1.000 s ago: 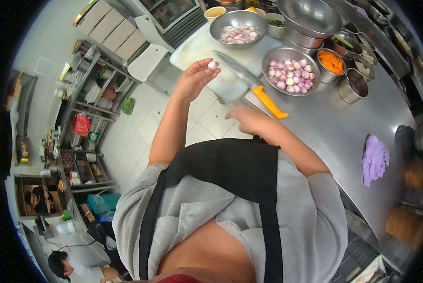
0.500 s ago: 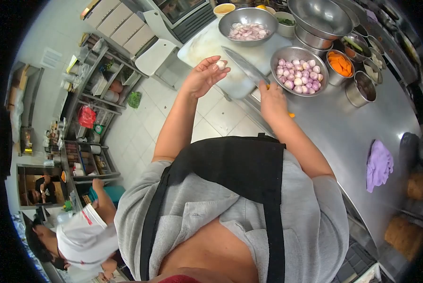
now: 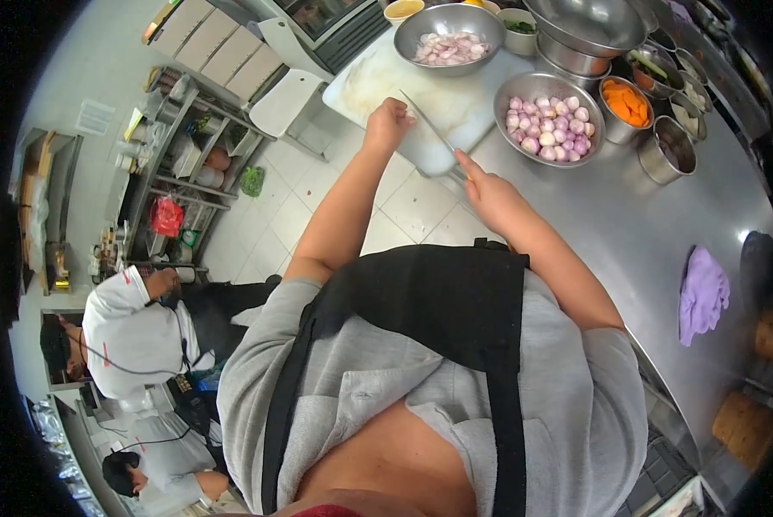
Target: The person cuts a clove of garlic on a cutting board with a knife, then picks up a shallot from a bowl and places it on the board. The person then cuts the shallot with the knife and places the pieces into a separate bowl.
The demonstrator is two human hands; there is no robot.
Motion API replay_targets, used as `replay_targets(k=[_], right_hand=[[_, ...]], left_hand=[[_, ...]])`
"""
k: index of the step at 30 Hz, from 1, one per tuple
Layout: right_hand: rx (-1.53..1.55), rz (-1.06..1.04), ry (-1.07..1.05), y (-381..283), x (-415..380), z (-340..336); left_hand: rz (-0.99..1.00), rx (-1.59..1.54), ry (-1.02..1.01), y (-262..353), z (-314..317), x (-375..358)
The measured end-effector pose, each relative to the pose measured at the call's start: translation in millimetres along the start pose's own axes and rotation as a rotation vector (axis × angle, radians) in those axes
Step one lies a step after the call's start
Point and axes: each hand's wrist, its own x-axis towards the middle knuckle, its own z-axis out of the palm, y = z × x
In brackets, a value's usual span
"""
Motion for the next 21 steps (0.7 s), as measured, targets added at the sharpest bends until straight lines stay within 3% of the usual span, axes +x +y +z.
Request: replay_targets(k=[5,13,21], right_hand=[[0.02,-0.057,0.043,3.0,-11.4,2.5],[-0.223,-0.042,-0.008,-13.3,-29.6,-9.4],[-0.272,-0.076,0.033,-5.3,-9.0,5.6]], left_hand=[[0.025,0.114,-0.066,7.0,-8.8,3.6],[0.07,0.185,-0.11,7.5,-9.7,12.4],[0.063,0.226,-0.144,14.2,-12.2,12.3]])
